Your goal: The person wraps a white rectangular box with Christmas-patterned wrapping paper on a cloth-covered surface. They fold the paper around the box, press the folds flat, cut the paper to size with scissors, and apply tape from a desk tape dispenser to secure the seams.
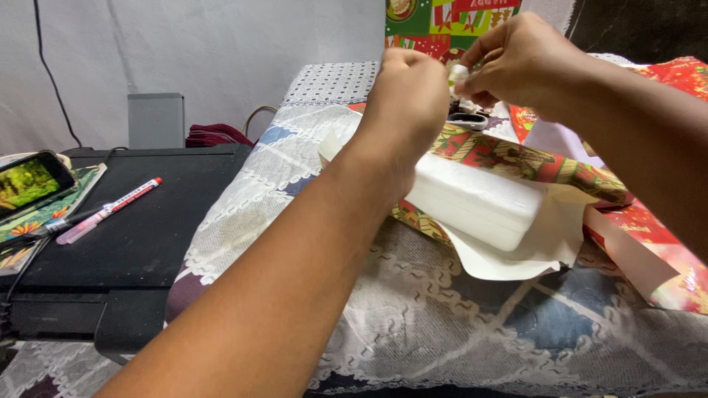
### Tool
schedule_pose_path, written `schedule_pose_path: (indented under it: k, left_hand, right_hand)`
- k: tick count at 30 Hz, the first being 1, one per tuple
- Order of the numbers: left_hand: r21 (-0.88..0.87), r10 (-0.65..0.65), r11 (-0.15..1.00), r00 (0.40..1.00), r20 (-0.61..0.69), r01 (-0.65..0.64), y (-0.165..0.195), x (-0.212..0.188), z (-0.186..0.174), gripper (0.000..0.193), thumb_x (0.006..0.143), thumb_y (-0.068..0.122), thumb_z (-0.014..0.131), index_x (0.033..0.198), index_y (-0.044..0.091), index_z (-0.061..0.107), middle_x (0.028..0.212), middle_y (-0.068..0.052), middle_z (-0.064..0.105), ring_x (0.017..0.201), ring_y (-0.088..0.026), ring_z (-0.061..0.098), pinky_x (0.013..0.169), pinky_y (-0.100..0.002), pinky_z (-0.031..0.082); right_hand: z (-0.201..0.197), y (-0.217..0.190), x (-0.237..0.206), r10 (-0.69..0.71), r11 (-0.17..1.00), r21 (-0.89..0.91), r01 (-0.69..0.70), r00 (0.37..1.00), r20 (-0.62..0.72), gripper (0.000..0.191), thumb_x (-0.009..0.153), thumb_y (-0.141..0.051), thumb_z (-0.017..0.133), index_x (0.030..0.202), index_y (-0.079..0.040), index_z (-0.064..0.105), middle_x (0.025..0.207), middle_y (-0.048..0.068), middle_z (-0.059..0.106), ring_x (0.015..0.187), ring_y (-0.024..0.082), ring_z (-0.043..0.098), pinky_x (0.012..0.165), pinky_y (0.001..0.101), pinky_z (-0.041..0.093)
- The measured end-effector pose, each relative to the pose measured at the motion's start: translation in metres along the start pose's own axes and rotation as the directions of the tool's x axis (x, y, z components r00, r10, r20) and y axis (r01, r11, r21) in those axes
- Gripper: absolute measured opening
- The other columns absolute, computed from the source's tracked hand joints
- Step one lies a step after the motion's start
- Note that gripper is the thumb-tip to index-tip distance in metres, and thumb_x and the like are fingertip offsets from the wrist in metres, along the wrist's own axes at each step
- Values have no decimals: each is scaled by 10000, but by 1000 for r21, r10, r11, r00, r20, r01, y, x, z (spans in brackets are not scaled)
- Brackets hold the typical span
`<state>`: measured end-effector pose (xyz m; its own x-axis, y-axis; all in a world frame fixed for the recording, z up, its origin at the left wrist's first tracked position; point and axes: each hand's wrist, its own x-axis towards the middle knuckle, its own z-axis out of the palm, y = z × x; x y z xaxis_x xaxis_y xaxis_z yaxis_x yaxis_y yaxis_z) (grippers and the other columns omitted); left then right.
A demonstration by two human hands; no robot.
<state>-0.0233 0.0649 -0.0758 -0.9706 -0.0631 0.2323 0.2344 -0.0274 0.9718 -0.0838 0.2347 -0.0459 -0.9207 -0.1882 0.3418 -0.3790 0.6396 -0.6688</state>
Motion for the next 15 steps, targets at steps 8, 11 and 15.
schedule_pose_path:
  k: [8, 11, 15]
  left_hand:
    - [703, 170, 661, 965, 198, -261, 6, -36, -59, 162, 815, 124, 606, 899, 90, 740, 994, -137, 782, 982, -277, 743, 883, -392, 557]
    - [754, 138, 589, 955, 262, -292, 4, -39, -70, 139, 800, 148, 653, 886, 90, 746, 1045, -149, 761, 1032, -291, 724, 905, -399, 550]
    - [723, 289, 491, 874, 391, -486, 2, -40, -80, 226, 768, 233, 774, 920, 75, 717, 1148, -192, 689, 1130, -349, 638, 952, -424, 494]
  right_hand:
    - [22, 56, 62, 8, 949, -311, 57, 979, 205, 519, 752, -91, 856, 1252, -73, 718, 1005, 117, 760, 847, 203, 724, 738, 365, 581]
    - [32, 57, 57, 58, 757, -643, 115, 969, 241, 315, 848, -208, 810, 1151, -125, 839, 1020, 101, 819, 890, 217, 745, 821, 388, 587]
    - [31, 55, 56, 123, 827, -553, 104, 926, 358, 321, 866, -284, 770, 1144, -132, 823, 1035, 89, 816, 908, 231, 760, 805, 391, 600]
